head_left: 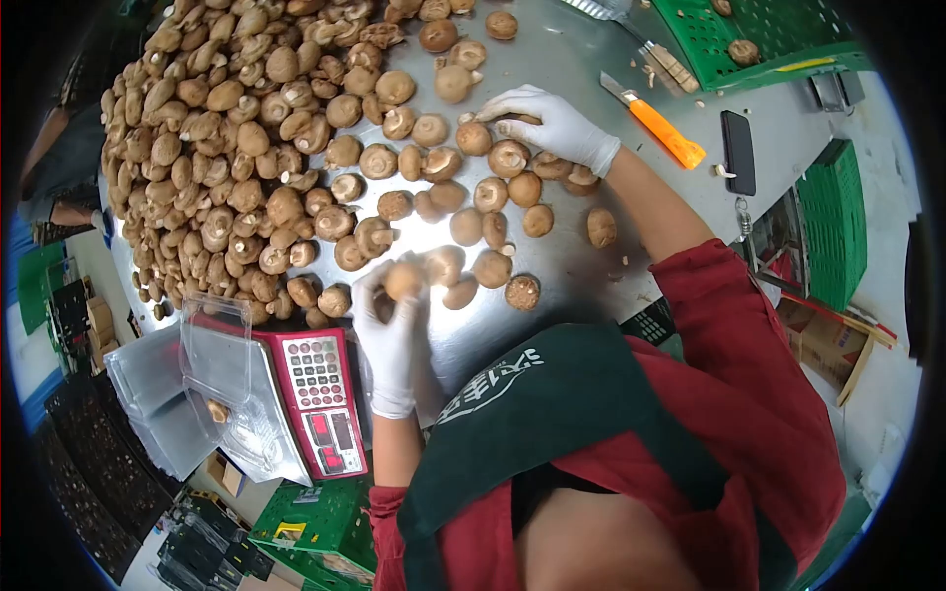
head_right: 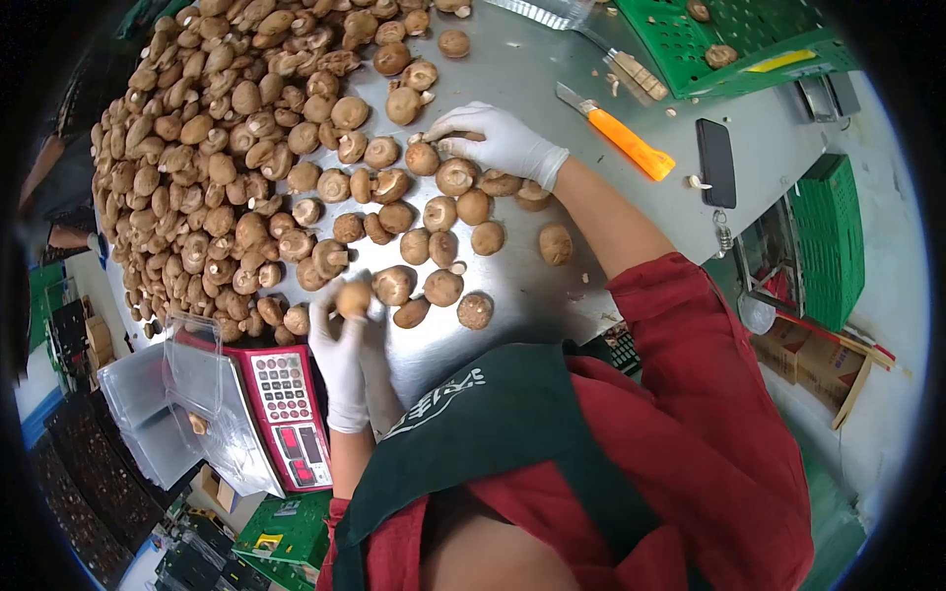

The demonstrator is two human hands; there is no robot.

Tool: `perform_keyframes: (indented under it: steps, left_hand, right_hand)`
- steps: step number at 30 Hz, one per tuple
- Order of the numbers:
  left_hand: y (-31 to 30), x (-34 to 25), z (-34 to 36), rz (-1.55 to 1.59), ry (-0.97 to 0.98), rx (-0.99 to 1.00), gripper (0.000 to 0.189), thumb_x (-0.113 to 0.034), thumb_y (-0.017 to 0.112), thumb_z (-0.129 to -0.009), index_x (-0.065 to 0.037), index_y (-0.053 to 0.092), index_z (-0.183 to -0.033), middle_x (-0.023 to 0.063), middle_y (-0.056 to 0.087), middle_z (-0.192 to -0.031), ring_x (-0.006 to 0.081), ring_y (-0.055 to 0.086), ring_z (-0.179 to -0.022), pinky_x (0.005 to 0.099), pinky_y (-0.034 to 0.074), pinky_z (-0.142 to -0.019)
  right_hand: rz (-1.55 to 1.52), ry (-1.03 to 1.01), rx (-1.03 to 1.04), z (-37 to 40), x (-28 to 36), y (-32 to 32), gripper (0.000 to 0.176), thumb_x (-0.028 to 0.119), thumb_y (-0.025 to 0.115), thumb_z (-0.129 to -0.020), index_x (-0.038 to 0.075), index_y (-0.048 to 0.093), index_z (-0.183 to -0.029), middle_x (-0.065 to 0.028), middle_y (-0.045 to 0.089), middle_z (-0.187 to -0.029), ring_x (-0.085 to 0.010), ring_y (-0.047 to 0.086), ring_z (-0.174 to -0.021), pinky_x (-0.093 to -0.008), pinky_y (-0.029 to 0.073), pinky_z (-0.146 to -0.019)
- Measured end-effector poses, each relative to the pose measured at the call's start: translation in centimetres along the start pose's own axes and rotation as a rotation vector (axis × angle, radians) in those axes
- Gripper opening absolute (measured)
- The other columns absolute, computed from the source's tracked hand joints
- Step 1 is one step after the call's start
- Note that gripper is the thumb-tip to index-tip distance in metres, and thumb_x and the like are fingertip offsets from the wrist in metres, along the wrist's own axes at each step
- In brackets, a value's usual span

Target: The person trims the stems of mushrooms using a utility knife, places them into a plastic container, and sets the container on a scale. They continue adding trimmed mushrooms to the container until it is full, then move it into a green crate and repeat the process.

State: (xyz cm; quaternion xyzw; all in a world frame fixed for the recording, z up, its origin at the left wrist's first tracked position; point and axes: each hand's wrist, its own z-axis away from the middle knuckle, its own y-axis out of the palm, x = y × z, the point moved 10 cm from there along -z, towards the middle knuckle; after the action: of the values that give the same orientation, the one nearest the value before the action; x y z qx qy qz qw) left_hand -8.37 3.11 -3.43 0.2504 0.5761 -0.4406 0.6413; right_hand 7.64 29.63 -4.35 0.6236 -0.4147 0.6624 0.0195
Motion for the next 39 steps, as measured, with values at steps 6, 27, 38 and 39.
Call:
perform_keyframes:
  steps: [6,27,38,39]
  left_hand:
    - [5.2,-0.4,3.0,-0.614,0.357,0.184,0.109,-0.020,0.091,-0.058,-0.001,0.029,-0.145,0.0267,0.030,-0.149,0.0436,0.032,-0.137,0.0501,0.031,-0.111]
    - [23.4,-3.0,5.7,-0.420,0.512,0.533,0.103,-0.015,0.088,-0.063,-0.004,0.030,-0.147,0.0279,0.021,-0.151,0.0437,0.028,-0.139,0.0478,0.029,-0.112]
    - [36.8,-4.1,16.5,-0.340,0.649,1.266,0.098,-0.024,0.088,-0.059,-0.012,0.039,-0.144,0.0312,0.022,-0.150,0.0484,0.027,-0.136,0.0510,0.030,-0.111]
    - [36.5,-5.2,16.6,-0.318,0.707,1.253,0.098,-0.024,0.087,-0.062,-0.012,0.037,-0.145,0.0291,0.022,-0.151,0.0490,0.027,-0.137,0.0492,0.028,-0.114]
  right_hand:
    - [-0.052,0.008,0.073,0.3,0.2,0.3,0.026,0.018,0.058,-0.094,0.009,0.066,-0.117,-0.0064,0.065,-0.120,-0.0246,0.055,-0.114,-0.0361,0.042,-0.103]
    - [-0.530,0.356,0.172,14.6,-2.0,-2.7,0.049,0.042,0.043,-0.102,0.003,0.071,-0.107,-0.0079,0.069,-0.109,-0.0170,0.060,-0.102,-0.0299,0.042,-0.098]
    - [-0.140,0.488,-0.214,36.6,-2.1,-10.3,0.029,0.023,0.056,-0.095,0.000,0.068,-0.106,-0.0126,0.069,-0.104,-0.0230,0.063,-0.097,-0.0343,0.049,-0.089]
    - [-0.108,0.541,-0.202,37.2,-0.8,-11.0,0.025,0.021,0.058,-0.094,0.000,0.069,-0.101,-0.0131,0.068,-0.104,-0.0242,0.064,-0.097,-0.0355,0.049,-0.090]
